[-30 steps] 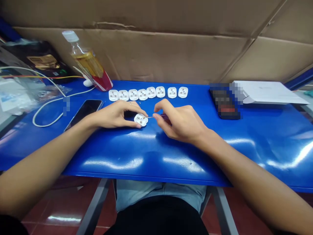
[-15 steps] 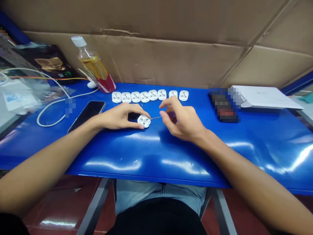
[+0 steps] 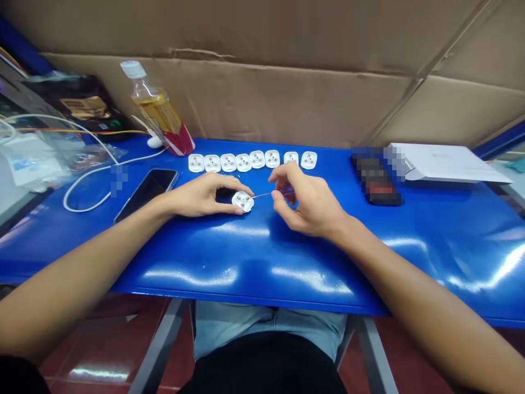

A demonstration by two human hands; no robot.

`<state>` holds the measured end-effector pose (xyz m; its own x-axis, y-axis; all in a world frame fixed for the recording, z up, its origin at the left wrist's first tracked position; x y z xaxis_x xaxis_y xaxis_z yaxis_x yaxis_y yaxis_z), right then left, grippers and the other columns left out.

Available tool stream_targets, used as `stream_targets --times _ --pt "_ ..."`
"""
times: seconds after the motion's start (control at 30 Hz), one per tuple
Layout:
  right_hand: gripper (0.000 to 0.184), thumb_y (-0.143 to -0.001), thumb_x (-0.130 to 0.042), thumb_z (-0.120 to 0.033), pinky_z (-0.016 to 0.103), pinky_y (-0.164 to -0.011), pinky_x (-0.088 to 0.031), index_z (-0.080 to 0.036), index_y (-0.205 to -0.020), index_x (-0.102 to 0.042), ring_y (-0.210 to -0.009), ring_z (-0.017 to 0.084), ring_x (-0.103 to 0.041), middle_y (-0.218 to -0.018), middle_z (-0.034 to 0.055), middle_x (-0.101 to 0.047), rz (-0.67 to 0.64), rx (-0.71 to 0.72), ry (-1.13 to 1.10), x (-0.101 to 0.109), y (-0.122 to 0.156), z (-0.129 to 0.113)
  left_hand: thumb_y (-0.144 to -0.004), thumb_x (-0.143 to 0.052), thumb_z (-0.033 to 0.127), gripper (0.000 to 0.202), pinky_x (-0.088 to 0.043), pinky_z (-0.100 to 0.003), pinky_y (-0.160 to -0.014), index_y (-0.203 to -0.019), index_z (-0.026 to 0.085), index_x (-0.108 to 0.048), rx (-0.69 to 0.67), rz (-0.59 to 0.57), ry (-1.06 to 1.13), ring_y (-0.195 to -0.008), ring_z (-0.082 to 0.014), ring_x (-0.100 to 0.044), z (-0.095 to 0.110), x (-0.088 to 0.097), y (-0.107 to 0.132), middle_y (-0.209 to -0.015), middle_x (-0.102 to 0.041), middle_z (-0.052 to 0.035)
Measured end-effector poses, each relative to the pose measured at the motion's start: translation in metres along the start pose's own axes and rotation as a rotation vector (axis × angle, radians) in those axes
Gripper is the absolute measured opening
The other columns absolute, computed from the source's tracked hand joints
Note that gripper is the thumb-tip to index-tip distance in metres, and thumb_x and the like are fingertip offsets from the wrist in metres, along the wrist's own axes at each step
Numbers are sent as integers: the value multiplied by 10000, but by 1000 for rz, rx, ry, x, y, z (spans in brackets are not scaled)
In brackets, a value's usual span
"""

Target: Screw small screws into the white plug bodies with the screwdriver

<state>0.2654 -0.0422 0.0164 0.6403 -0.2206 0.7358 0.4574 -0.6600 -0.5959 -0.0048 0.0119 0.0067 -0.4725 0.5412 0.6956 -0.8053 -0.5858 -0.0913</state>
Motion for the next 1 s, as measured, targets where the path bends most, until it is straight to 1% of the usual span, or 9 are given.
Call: stream_targets --times 0.13,0.27,0.4,0.5,0.57,0.67,0.8,0.93,1.0 --pt "159 -962 -624 -275 291 -593 -571 -254 -1117 -593 -680 201 -748 -854 12 -760 18 1 49 1 0 0 -921 -760 496 477 -542 -328 -999 -1295 201 -755 -9 2 2 -1144 -248 -720 0 0 0 -1276 -770 -91" --pt "230 -966 -597 -250 321 -699 -608 -233 -1193 -573 -808 220 -773 -1020 63 -771 -33 14 8 2 -1 1 -912 -770 497 475 -540 -342 -1024 -1294 215 -757 3 11 11 -1174 -251 -714 -1 0 0 -1291 -767 -83" --pt "187 -991 -604 -292 301 -585 -560 -231 -1167 -593 -693 216 -760 -900 36 -766 -23 -8 73 2 -2 1 -914 -768 501 486 -541 -338 -1027 -1298 203 -753 6 10 3 -1185 -252 -712 -1 0 0 -1298 -764 -89" --pt "212 -952 -618 -231 291 -649 -586 -223 -1162 -585 -754 207 -778 -963 46 -779 -41 23 34 3 -2 0 -914 -767 509 502 -542 -337 -1021 -1306 195 -748 13 17 -1 -1179 -258 -714 -1 0 0 -1297 -764 -97" --pt "193 -931 -617 -201 271 -617 -569 -225 -1120 -592 -720 194 -773 -910 32 -783 -42 30 36 3 -2 0 -915 -763 511 498 -541 -340 -1020 -1303 198 -751 15 17 -1 -1176 -259 -714 0 0 0 -1294 -765 -96" --pt "103 -954 -613 -234 260 -544 -522 -236 -1057 -606 -626 184 -746 -769 -2 -761 -19 26 93 3 -2 -1 -919 -757 509 492 -537 -341 -1026 -1300 199 -755 18 9 -1 -1178 -259 -712 1 0 0 -1299 -763 -93" --pt "159 -946 -604 -232 271 -617 -569 -239 -1105 -592 -708 189 -769 -912 26 -788 -32 27 54 3 -2 0 -917 -759 506 492 -536 -331 -1019 -1302 201 -756 23 11 -3 -1172 -256 -712 1 0 0 -1299 -764 -88" --pt "125 -978 -614 -305 273 -524 -518 -252 -1091 -598 -586 184 -715 -765 -7 -742 1 11 102 2 -1 0 -917 -760 498 479 -533 -329 -1016 -1299 210 -758 23 10 -4 -1166 -251 -712 1 0 0 -1299 -764 -80" --pt "215 -977 -626 -336 287 -561 -552 -248 -1169 -583 -655 200 -741 -833 14 -753 -10 9 61 2 -1 1 -914 -763 496 475 -534 -331 -1011 -1295 211 -760 22 11 -1 -1160 -252 -713 0 0 0 -1295 -765 -81"
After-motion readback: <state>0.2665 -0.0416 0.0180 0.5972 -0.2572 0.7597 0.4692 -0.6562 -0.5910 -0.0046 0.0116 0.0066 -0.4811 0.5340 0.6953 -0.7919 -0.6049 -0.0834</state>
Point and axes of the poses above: each hand's wrist, its own y-axis away from the middle knuckle, its own x-axis out of the back of the hand, z = x × y, the point moved 1 cm from there along -y, towards the middle knuckle
